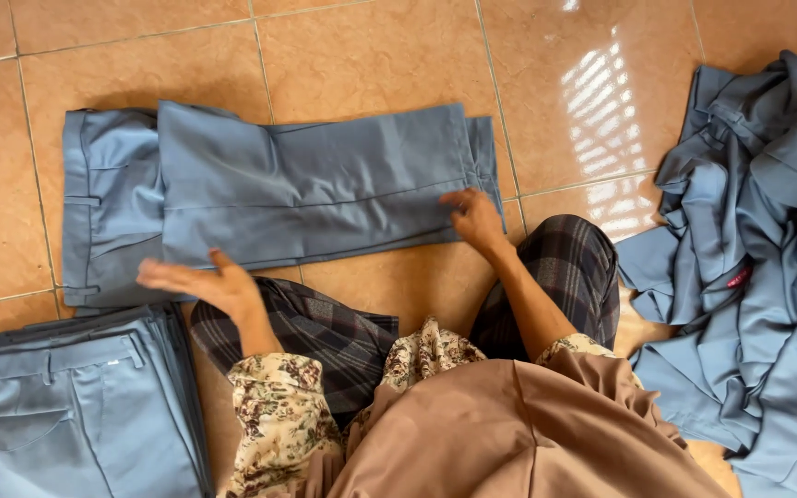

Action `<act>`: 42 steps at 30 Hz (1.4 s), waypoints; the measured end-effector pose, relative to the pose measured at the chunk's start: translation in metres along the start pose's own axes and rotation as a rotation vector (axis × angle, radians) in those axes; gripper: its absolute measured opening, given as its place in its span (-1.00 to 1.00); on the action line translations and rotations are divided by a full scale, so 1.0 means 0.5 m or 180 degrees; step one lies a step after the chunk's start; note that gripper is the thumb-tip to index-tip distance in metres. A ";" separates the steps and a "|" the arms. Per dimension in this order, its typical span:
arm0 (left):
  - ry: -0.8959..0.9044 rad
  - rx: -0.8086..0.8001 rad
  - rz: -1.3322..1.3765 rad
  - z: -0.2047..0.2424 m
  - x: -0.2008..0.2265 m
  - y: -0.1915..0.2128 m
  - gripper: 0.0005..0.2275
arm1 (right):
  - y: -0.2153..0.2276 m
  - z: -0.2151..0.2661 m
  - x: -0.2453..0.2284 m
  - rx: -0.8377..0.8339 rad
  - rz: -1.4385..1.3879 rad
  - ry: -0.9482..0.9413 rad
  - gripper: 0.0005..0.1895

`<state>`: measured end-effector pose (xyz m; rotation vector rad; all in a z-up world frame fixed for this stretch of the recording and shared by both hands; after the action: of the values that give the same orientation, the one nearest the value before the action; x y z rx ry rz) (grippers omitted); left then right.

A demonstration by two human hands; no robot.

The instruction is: Folding blue trousers into neat squares and stacking them on the floor.

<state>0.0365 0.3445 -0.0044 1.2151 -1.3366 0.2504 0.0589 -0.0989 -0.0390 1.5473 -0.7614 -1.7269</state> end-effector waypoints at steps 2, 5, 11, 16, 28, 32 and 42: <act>-0.1244 -0.0791 -0.0269 0.039 0.009 -0.049 -0.38 | 0.022 -0.026 0.034 0.0988 -0.0954 -0.0272 -0.68; -0.1587 -0.2023 -0.0567 0.105 0.007 -0.093 -0.69 | 0.016 -0.070 0.079 0.1180 -0.0673 -0.0692 -0.67; -0.1557 -0.3151 -0.2353 0.135 -0.109 -0.190 -0.67 | -0.047 -0.129 0.102 0.0889 0.0017 -0.1680 -0.43; -0.1602 -0.3083 -0.2436 0.140 -0.132 -0.211 -0.65 | -0.108 -0.180 0.188 0.0397 0.0070 -0.1888 -0.40; -0.1247 -0.2549 -0.1634 0.128 0.002 -0.134 -0.58 | 0.257 -0.087 -0.188 0.1088 -0.3101 -0.0638 -0.73; -0.1395 -0.2275 -0.1796 0.126 -0.067 -0.171 -0.66 | 0.180 -0.080 -0.026 0.1363 -0.2630 -0.0969 -0.66; -0.2175 -0.1116 -0.1510 0.131 -0.005 -0.118 -0.86 | 0.000 -0.054 0.174 0.1092 -0.1627 -0.1727 -0.46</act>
<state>0.0407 0.2704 -0.0521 1.3186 -1.5198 -0.7700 0.0808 -0.1683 -0.0933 1.6009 -1.0297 -2.5664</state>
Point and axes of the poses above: each hand's wrist, its own z-axis away from the middle knuckle, its own y-axis out of the back of the hand, x = y × z, the point moved 2 cm from there along -z, towards the middle knuckle, and after that the axes turned 1 degree about x, right-handed, at the moved point
